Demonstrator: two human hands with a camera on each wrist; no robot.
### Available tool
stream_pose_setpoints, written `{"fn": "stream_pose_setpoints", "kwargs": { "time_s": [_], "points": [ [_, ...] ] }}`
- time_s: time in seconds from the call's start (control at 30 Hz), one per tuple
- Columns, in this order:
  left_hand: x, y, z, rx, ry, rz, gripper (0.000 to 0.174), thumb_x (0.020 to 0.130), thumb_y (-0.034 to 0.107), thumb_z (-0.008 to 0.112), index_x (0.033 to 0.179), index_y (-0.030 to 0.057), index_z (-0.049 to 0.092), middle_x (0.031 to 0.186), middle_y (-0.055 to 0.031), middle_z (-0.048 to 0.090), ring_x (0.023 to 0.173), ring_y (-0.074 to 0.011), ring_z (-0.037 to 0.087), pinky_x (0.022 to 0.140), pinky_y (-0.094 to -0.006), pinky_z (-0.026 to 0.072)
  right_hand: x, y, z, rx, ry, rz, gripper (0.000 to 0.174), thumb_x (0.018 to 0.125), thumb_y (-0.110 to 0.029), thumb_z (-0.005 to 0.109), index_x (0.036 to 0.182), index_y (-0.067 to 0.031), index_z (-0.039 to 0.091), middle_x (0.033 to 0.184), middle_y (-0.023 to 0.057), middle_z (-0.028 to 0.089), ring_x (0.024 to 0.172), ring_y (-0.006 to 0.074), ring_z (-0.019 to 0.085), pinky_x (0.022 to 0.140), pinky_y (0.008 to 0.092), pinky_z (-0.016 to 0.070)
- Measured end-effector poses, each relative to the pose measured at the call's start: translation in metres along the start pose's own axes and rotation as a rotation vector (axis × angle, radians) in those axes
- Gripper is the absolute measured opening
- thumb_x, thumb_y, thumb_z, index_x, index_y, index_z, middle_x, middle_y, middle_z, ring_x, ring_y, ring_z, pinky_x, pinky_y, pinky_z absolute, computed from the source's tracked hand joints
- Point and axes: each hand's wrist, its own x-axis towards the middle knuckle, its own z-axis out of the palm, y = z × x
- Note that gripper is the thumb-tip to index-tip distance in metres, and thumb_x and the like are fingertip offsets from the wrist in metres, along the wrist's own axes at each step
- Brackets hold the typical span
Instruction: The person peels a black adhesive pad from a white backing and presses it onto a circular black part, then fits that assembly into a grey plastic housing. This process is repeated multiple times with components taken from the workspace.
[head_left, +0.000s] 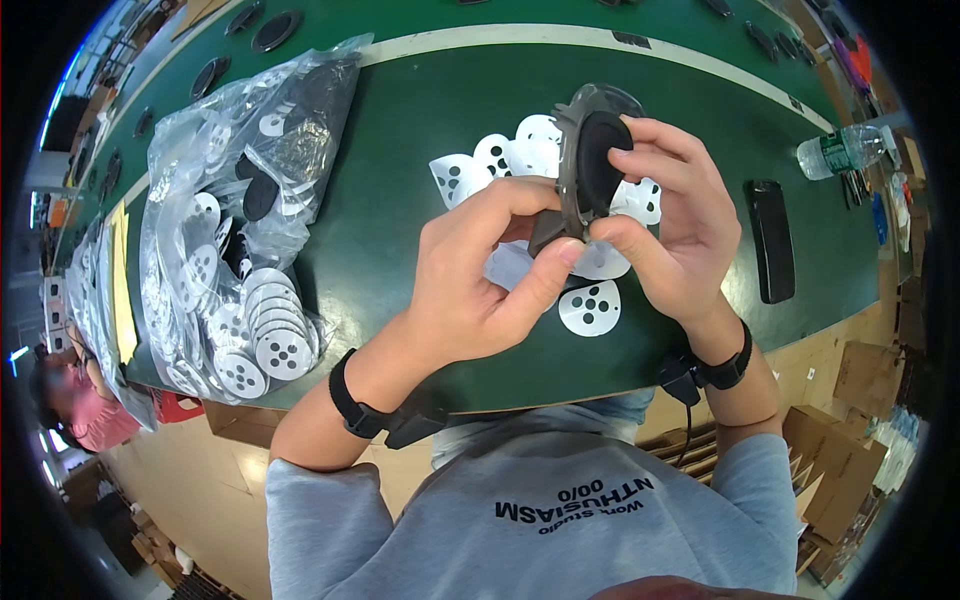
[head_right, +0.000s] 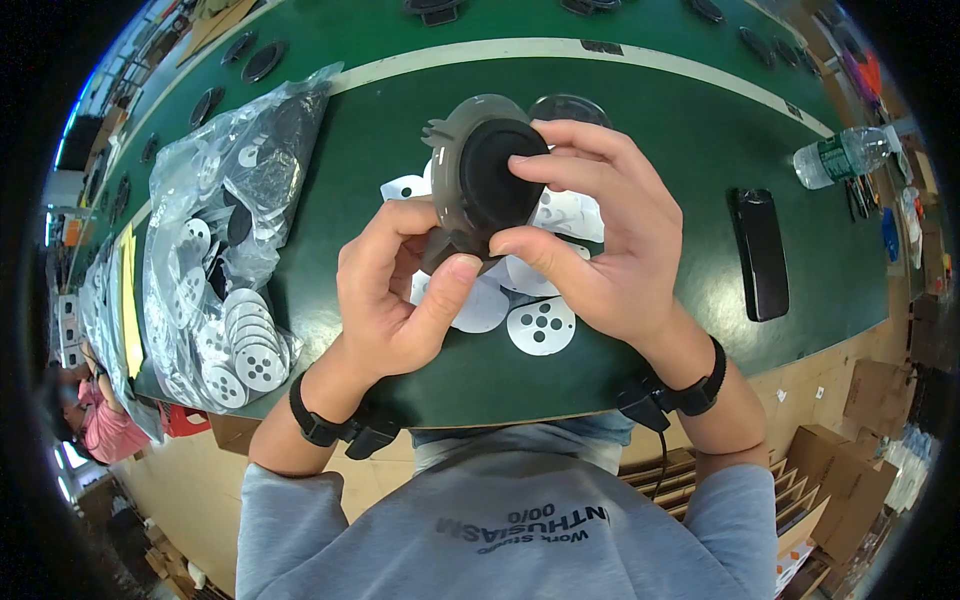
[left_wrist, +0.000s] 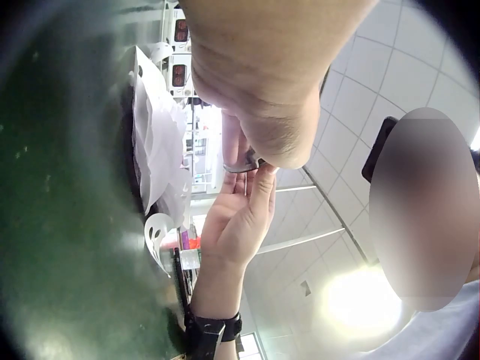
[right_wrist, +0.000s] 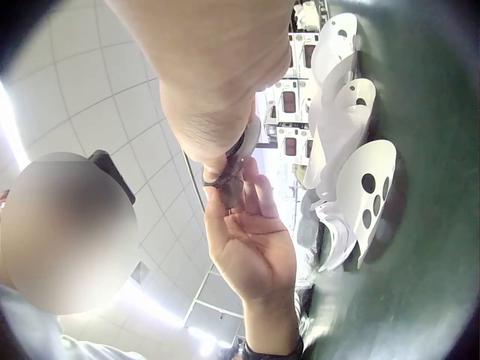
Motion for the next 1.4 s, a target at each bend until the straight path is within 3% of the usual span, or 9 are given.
{"fn": "stream_pose_setpoints", "kwargs": {
  "time_s": [0.37,0.5,0.6,0.87,1.07,1.17,1.23,1.33,1.4],
  "points": [
    [0.000,-0.011,-0.003,-0.314,-0.114,-0.123,0.024,0.097,0.012,0.063,0.114,-0.0021,0.053,0.104,-0.0120,0.065,0.095,-0.0170,0.064,0.084,-0.0324,0.0536,0.003,-0.005,-0.008,-0.203,-0.006,-0.008,0.033,0.078,-0.010,0.081,0.109,-0.0047,0.071,0.124,0.0151,0.058,0.102,0.0204,0.061,0.083,0.0323,0.0528],
    [0.004,-0.016,-0.004,-0.394,-0.206,-0.152,0.029,0.099,0.013,0.059,0.120,-0.0027,0.046,0.118,-0.0189,0.060,0.103,-0.0257,0.066,0.088,-0.0400,0.0571,0.005,-0.024,0.008,0.629,0.210,0.489,0.038,0.089,-0.002,0.070,0.124,-0.0007,0.057,0.122,0.0155,0.059,0.105,0.0191,0.062,0.085,0.0310,0.0547],
    [0.008,-0.010,-0.001,-0.442,-0.153,-0.147,0.032,0.100,0.014,0.056,0.123,-0.0022,0.042,0.120,-0.0183,0.059,0.105,-0.0279,0.065,0.081,-0.0402,0.0604,0.003,-0.013,0.002,0.604,0.078,0.515,0.039,0.089,-0.002,0.071,0.123,-0.0001,0.051,0.108,0.0099,0.064,0.098,0.0147,0.065,0.083,0.0279,0.0556],
    [0.004,-0.008,0.001,-0.148,-0.090,-0.298,0.031,0.102,0.019,0.054,0.123,-0.0026,0.049,0.101,-0.0135,0.066,0.073,-0.0186,0.069,0.052,-0.0251,0.0559,0.001,-0.018,0.000,0.659,-0.038,0.653,0.017,0.096,-0.014,0.067,0.088,-0.0026,0.057,0.085,0.0002,0.064,0.076,0.0029,0.061,0.063,0.0193,0.0510],
    [0.012,0.002,-0.002,-0.133,-0.037,-0.450,0.032,0.099,0.030,0.061,0.108,-0.0006,0.062,0.072,-0.0017,0.062,0.052,-0.0045,0.055,0.043,-0.0188,0.0419,-0.003,-0.011,0.004,0.440,0.009,0.617,0.014,0.095,-0.016,0.066,0.097,-0.0036,0.060,0.080,-0.0024,0.060,0.066,0.0017,0.055,0.050,0.0178,0.0411],
    [0.047,-0.011,-0.021,-0.131,0.018,-0.572,0.041,0.100,0.038,0.059,0.109,-0.0016,0.061,0.074,-0.0028,0.063,0.052,-0.0075,0.057,0.046,-0.0209,0.0444,0.005,-0.018,0.003,0.360,0.092,0.665,0.031,0.095,-0.016,0.064,0.123,-0.0058,0.054,0.100,0.0023,0.062,0.068,0.0058,0.056,0.054,0.0187,0.0406],
    [0.078,-0.031,-0.042,-0.310,0.037,-0.569,0.046,0.103,0.039,0.050,0.119,-0.0027,0.058,0.098,-0.0124,0.065,0.080,-0.0175,0.066,0.065,-0.0281,0.0528,0.002,-0.010,-0.001,0.371,0.089,0.625,0.037,0.095,-0.016,0.063,0.128,-0.0062,0.049,0.107,0.0042,0.060,0.070,0.0072,0.057,0.056,0.0192,0.0410],
    [0.111,-0.045,-0.060,-0.430,0.202,-0.689,0.058,0.101,0.039,0.055,0.137,-0.0049,0.045,0.126,-0.0177,0.056,0.121,-0.0297,0.053,0.100,-0.0385,0.0476,0.000,-0.011,-0.001,0.370,0.073,0.590,0.037,0.095,-0.014,0.062,0.129,-0.0060,0.049,0.107,0.0042,0.060,0.071,0.0067,0.055,0.059,0.0196,0.0413],
    [0.107,-0.034,-0.079,-0.105,0.181,-0.533,0.060,0.098,0.034,0.060,0.139,-0.0066,0.043,0.125,-0.0177,0.057,0.120,-0.0283,0.055,0.100,-0.0387,0.0484,0.001,-0.013,0.000,0.366,0.063,0.575,0.036,0.095,-0.013,0.061,0.129,-0.0062,0.050,0.108,0.0046,0.060,0.072,0.0061,0.054,0.061,0.0195,0.0410]
  ]
}}
